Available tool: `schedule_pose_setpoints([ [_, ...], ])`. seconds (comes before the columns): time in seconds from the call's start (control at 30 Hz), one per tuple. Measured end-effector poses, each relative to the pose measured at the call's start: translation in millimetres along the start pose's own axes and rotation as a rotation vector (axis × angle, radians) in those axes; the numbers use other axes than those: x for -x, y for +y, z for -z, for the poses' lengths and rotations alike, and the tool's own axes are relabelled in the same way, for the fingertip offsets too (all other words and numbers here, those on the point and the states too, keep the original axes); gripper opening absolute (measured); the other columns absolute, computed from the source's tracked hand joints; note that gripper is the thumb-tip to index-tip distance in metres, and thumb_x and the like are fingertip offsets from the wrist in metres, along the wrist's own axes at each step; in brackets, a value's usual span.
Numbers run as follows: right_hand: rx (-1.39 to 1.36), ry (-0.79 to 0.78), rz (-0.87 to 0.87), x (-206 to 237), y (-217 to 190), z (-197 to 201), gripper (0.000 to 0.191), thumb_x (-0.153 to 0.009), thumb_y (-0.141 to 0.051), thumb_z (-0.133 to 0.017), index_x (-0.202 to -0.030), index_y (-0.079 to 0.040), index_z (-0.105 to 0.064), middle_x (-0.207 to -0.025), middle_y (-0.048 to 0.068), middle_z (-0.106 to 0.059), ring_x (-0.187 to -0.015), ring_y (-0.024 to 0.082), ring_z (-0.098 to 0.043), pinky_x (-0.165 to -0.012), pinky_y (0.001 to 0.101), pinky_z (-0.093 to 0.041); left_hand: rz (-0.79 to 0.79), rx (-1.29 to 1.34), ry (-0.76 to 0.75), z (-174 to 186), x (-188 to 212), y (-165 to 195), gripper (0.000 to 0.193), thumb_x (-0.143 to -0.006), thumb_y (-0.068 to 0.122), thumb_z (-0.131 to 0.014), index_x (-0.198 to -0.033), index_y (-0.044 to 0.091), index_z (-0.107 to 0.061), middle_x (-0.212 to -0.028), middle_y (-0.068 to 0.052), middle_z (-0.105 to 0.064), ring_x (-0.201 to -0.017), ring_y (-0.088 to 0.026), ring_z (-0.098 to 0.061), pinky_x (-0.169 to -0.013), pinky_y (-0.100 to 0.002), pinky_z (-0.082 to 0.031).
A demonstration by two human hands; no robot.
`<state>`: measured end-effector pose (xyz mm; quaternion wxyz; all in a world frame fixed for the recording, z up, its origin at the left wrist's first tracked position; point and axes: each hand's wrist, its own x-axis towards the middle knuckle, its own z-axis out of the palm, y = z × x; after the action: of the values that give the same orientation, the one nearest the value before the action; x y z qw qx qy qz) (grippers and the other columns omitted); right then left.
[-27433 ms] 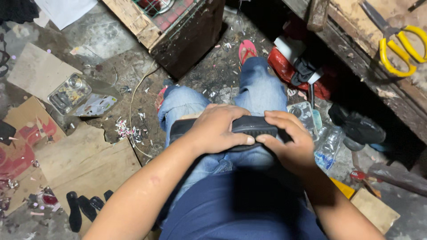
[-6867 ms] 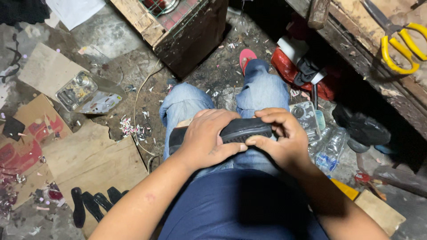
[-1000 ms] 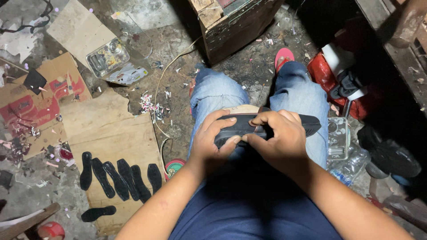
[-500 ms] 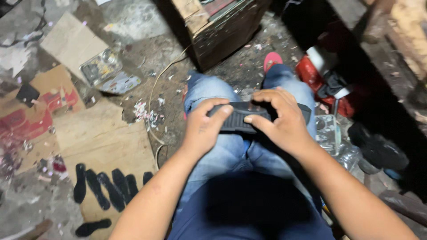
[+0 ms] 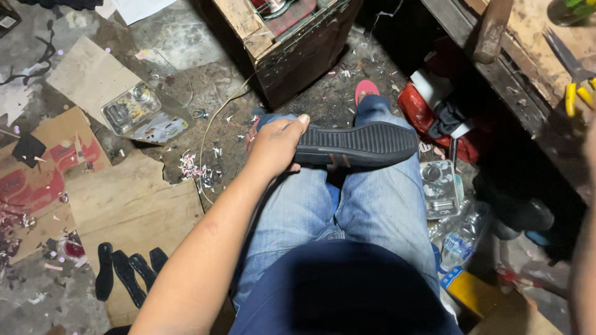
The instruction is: The person sits on the floor holding a sandal on their lap, presses and aligns the sole with the upper, then uses a knife to trim and smooth the edge where the upper meets the sole, rotating the sandal to work around it.
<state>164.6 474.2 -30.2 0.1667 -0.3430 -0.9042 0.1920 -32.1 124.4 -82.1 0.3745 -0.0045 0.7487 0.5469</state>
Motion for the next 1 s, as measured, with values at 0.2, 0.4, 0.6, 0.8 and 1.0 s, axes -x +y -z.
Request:
schedule_pose_setpoints([
  [0.2,-0.339,0.119,0.163,-23,-39,-23,0.042,-0.098,-0.005,-0.071,-0.135,0.003,-0.053,-0.119,0.008,-0.067,-0.108,0.014,-0.063,-0.1,0.0334,-0.053,-0.035,-0.003,0.013,-5,2,-8,0.044,-0.093,0.047,-0.061,-0.098,0.005,-0.075,-0.064,-0.001,-0.061,-0.051,-0.01,-0.06,-0.045,-0.028,-0.055],
  [0.4,-0.302,0.028,0.3,-31,-80,-58,0.03,-0.105,-0.013,-0.082,-0.121,-0.001,-0.061,-0.117,0.01,-0.067,-0.107,0.018,-0.063,-0.099,0.033,-0.053,-0.062,0.072,-0.02,-3,-8,-25,0.042,-0.095,0.044,-0.062,-0.095,0.004,-0.075,-0.061,-0.002,-0.06,-0.047,-0.012,-0.057,-0.044,-0.028,-0.052],
  [0.6,-0.264,-0.548,0.718,20,-123,-91,0.083,-0.06,-0.037,-0.093,-0.128,-0.002,-0.062,-0.125,0.02,-0.065,-0.115,0.04,-0.061,-0.099,0.0466,-0.047,-0.117,0.094,-0.051,0,-9,-42,0.037,-0.095,0.041,-0.063,-0.097,0.006,-0.076,-0.066,0.0,-0.064,-0.052,-0.009,-0.06,-0.046,-0.026,-0.051],
  [0.8,-0.258,-0.71,0.585,48,-108,-98,0.104,-0.051,-0.038,-0.093,-0.139,-0.001,-0.053,-0.126,0.02,-0.062,-0.118,0.038,-0.06,-0.1,0.0439,-0.047,-0.146,0.369,0.001,-6,-4,-59,0.049,-0.091,0.039,-0.07,-0.12,-0.001,-0.066,-0.095,-0.006,-0.07,-0.074,-0.011,-0.065,-0.061,-0.027,-0.053],
  [1.0,-0.583,-0.598,0.278,109,-121,-101,0.088,-0.064,-0.031,-0.087,-0.139,-0.004,-0.051,-0.126,0.012,-0.062,-0.119,0.026,-0.061,-0.103,0.0387,-0.046,-0.544,0.426,0.081,-42,58,-36,0.098,-0.086,0.018,-0.079,-0.16,0.0,-0.018,-0.148,-0.015,-0.051,-0.134,-0.02,-0.055,-0.116,-0.037,-0.041],
])
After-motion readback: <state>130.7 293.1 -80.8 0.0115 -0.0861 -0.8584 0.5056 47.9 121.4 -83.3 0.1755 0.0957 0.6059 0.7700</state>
